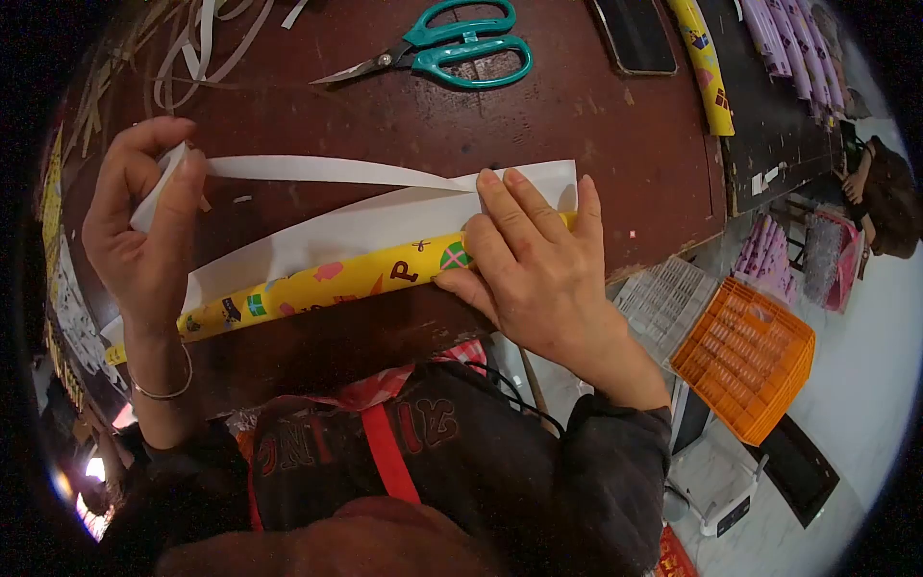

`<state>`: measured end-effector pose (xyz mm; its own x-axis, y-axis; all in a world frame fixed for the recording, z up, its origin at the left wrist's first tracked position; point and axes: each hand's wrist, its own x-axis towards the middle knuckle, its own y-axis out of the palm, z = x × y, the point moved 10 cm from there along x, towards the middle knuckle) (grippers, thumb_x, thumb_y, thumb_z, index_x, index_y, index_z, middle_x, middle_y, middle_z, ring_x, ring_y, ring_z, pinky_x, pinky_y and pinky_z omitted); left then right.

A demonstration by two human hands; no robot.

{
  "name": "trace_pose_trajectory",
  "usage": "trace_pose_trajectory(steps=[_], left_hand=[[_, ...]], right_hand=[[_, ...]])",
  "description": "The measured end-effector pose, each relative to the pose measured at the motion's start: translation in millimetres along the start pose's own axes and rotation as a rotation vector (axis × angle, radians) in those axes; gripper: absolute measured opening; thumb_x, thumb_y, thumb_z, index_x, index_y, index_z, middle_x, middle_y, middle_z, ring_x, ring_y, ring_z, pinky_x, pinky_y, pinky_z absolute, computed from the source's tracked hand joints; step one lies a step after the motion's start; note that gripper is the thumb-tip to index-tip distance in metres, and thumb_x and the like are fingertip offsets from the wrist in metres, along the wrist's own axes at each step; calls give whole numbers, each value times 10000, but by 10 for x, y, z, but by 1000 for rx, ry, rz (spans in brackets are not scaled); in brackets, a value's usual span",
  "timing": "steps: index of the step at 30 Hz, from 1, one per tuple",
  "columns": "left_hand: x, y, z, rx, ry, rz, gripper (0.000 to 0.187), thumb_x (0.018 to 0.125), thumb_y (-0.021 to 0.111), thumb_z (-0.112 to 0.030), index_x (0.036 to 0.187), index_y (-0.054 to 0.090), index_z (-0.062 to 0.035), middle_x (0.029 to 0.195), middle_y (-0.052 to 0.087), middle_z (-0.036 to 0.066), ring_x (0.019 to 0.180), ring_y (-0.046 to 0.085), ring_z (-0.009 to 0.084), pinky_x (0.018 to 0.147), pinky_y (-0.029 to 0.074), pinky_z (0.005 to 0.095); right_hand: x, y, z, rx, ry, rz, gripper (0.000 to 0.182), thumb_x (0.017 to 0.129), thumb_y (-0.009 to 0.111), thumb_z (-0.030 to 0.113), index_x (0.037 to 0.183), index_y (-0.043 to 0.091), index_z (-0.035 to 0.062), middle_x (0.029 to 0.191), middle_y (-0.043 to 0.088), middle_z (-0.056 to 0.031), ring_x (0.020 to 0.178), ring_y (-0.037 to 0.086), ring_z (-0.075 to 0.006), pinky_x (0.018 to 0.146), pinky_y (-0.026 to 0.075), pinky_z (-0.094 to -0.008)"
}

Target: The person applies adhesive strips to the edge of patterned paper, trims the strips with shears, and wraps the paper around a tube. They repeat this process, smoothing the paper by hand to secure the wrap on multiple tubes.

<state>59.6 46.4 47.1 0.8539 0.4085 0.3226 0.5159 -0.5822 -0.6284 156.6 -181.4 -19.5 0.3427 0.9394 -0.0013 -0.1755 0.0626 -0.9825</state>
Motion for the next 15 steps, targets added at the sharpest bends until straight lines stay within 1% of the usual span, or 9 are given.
trace_pose_trajectory(steps=[2,6,8,9,11,12,14,15], left_hand=[[123,35,-106,7,-11,12,222,929,665,-44,755,530,-20,1108,636,138,713,549,50,643,441,212],[201,37,-183,38,2,22,214,925,675,-46,761,539,-16,1103,634,133,724,539,45,647,432,207],[153,40,-99,-15,-96,48,219,918,679,-38,758,531,-17,1060,627,114,735,533,48,653,430,209],[108,19,-36,-14,-96,49,219,918,679,-38,758,531,-17,1060,627,114,735,533,48,653,430,209],[-47,-20,162,51,-100,68,244,898,704,-49,746,515,-18,978,595,72,750,503,53,656,404,215],[-92,-27,195,54,-105,67,244,898,704,-49,746,515,-18,978,595,72,750,503,53,656,404,215],[-195,-34,345,85,-225,81,391,798,801,-133,674,449,-17,773,533,62,721,529,137,635,425,292],[-227,-37,365,87,-229,79,391,798,801,-133,674,449,-17,773,533,62,721,529,137,635,425,292]], right_hand=[[-1,-5,7,0,-10,-14,418,868,672,473,1006,638,80,1367,594,-134,1289,556,-307,1086,263,-637],[-5,1,9,-13,-10,-13,421,870,669,475,1008,638,78,1367,593,-135,1289,555,-307,1086,267,-634],[-1,-1,11,-13,-14,-5,425,870,666,480,1010,639,79,1363,595,-139,1287,557,-310,1085,271,-633],[1,-4,9,-11,-14,-5,425,870,666,480,1010,639,79,1363,595,-139,1287,557,-310,1085,271,-633],[3,-1,9,-5,-15,-2,431,869,668,481,1017,641,78,1361,596,-141,1289,556,-312,1085,271,-633],[2,3,11,-1,-20,0,431,869,668,481,1017,641,78,1361,596,-141,1289,556,-312,1085,271,-633],[-2,0,5,-6,-14,1,432,865,674,480,1017,643,76,1357,600,-141,1292,555,-312,1088,268,-632],[-3,4,10,-4,-19,2,432,865,674,480,1017,643,76,1357,600,-141,1292,555,-312,1088,268,-632]])
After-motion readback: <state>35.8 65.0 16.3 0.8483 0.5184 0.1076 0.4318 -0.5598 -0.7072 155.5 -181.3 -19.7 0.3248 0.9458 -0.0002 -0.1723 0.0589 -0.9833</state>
